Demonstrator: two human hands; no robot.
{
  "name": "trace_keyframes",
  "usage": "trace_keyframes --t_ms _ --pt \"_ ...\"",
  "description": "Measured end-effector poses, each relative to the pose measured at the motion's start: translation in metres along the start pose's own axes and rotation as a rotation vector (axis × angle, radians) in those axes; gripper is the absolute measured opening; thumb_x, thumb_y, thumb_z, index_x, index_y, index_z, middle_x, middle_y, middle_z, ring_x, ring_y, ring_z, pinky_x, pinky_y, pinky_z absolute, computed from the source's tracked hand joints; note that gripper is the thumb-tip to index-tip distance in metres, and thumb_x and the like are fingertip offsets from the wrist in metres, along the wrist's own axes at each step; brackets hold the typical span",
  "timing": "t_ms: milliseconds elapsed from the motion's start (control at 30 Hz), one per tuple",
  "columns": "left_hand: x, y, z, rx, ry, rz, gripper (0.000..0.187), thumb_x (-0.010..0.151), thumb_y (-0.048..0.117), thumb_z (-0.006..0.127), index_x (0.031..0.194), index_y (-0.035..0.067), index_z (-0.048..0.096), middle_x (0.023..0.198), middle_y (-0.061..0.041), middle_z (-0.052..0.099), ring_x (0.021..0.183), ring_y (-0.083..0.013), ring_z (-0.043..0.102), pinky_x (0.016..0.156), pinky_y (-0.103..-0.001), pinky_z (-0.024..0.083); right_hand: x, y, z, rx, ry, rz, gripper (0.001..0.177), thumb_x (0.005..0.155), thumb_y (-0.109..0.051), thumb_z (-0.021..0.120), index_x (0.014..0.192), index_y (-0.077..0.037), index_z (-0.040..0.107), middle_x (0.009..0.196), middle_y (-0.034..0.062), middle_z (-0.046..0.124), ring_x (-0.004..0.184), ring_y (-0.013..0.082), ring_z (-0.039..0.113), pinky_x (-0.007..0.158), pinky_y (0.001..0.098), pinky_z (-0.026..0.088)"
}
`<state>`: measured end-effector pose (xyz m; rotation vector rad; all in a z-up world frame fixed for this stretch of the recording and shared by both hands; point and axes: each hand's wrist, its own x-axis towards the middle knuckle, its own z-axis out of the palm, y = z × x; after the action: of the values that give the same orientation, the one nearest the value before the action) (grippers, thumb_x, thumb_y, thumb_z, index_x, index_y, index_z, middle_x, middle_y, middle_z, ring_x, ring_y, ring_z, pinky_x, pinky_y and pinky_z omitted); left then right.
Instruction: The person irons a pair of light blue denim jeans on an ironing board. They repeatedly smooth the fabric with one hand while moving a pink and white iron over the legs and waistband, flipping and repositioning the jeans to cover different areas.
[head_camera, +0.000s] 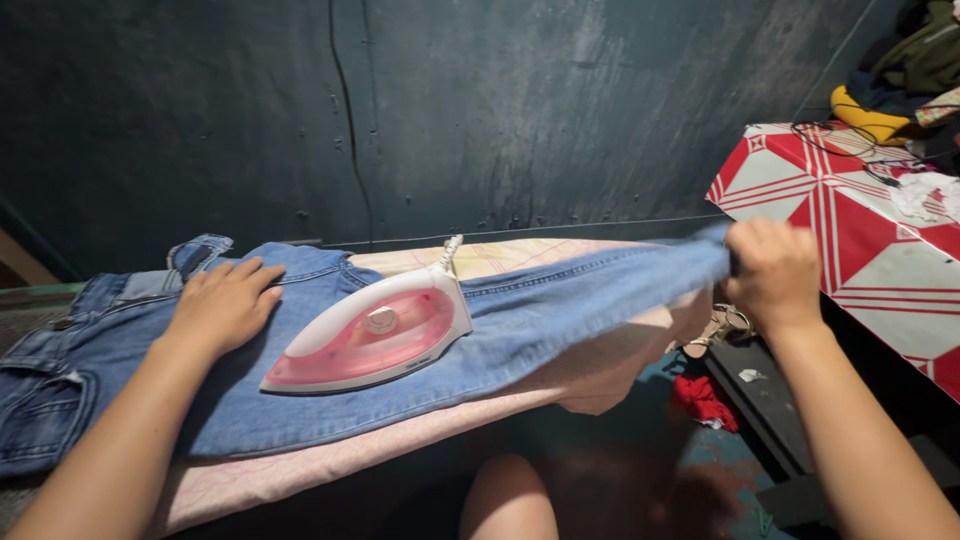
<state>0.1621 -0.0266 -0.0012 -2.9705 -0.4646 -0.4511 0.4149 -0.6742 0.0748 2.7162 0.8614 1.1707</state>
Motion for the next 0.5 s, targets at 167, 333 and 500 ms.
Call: trace_keyframes --t_ms 167,333,500 --pt "-0.004 -0.013 0.017 0.054 -0.018 0.025 0.052 0.096 0.045 0.051 0.146 0.033 0.054 0.155 -0.006 0.05 0.137 -0.0306 0.05 0.118 -0.049 0.034 0.002 -0.003 0.03 -0.429 -0.242 0.075 0.014 0.094 -0.025 0.074 0.107 -0.029 0.07 0.101 -0.0006 0.069 0.101 0.0218 0.069 0.09 0.0453 0.045" --pt "-0.009 -0.013 0.024 0.079 0.038 0.036 0.055 0.096 0.046 0.05 0.15 0.034 0.049 0.158 -0.008 0.045 0.141 -0.0332 0.045 0.119 -0.05 0.03 0.012 -0.052 0.023 -0.213 -0.62 0.217 0.046 0.077 -0.043 0.079 0.121 -0.034 0.07 0.117 0.0 0.07 0.114 0.0218 0.066 0.095 0.0529 0.044" --pt "-0.036 0.001 0.018 0.003 0.108 0.007 0.06 0.094 0.05 0.048 0.151 0.032 0.045 0.164 -0.011 0.031 0.15 -0.0367 0.028 0.117 -0.061 0.02 0.056 -0.211 -0.015 0.911 0.029 -0.255 0.033 0.085 -0.018 0.073 0.115 -0.006 0.071 0.123 0.0162 0.068 0.122 0.034 0.061 0.109 0.0458 0.045"
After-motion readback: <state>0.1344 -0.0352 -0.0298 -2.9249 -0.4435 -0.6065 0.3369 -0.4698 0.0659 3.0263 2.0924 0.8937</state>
